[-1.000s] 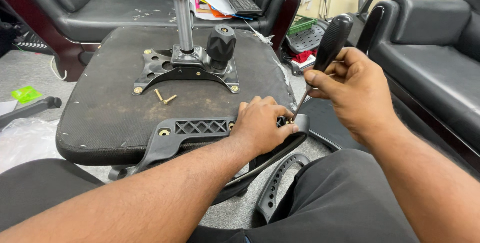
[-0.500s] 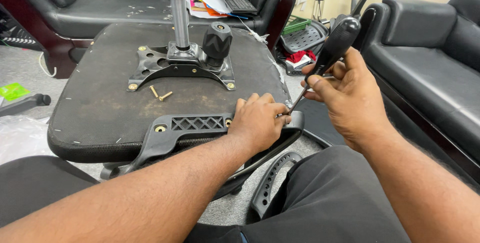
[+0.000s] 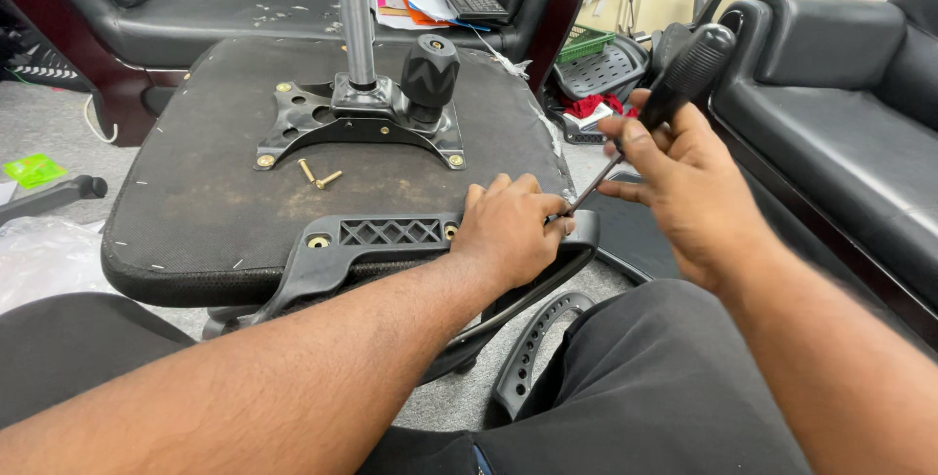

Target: The person uses a screwdriver to fasten screws into a black plastic chair armrest, securing it to the chair base. They tighten multiple screws in sequence and then flip the chair to inspect the underside.

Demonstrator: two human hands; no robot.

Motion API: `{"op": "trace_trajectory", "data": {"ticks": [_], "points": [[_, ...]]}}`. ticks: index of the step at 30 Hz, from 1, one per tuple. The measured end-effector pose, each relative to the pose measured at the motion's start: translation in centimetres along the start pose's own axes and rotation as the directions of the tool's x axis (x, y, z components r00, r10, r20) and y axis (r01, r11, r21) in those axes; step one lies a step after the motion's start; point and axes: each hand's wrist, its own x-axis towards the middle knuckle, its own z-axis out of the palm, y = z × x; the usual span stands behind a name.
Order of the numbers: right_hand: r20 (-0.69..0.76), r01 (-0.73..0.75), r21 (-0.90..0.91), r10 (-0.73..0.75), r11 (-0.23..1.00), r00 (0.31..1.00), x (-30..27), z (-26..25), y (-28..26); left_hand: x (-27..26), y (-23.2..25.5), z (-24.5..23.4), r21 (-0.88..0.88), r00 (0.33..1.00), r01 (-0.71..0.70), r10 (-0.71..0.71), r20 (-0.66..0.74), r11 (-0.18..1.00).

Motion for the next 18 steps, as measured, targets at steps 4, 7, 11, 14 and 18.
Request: {"op": "trace_trajectory", "data": {"ticks": [4,7,11,14,18], "points": [[0.066,0.082,-0.149,-0.073,0.985,0.995,-0.2,-0.7,-0.2,-0.1,-0.3,0.1,-0.023,0.999,-0.022,0.021,-0.025,0.999],[-0.002,0.119,-0.250,-0.123,0.961,0.992,-0.1,-0.2,0.3,-0.4,-0.6,-0.1,-0.074,0.999,-0.041,0.038,-0.037,0.996],[-0.098,0.083,-0.368,-0.127,0.926,0.987,0.4,0.6,0.6,-0.5,-0.7,-0.4,-0.034,0.998,-0.061,0.061,-0.010,0.998],[-0.106,0.119,-0.283,-0.155,0.952,0.982,0.6,0.7,0.7,-0.6,-0.5,-0.5,-0.004,0.998,-0.066,0.066,0.010,0.998],[-0.064,0.047,-0.098,-0.054,0.994,0.997,0.8,0.5,0.2,-0.5,-0.6,-0.5,0.010,0.997,-0.072,0.072,0.012,0.997]]}}
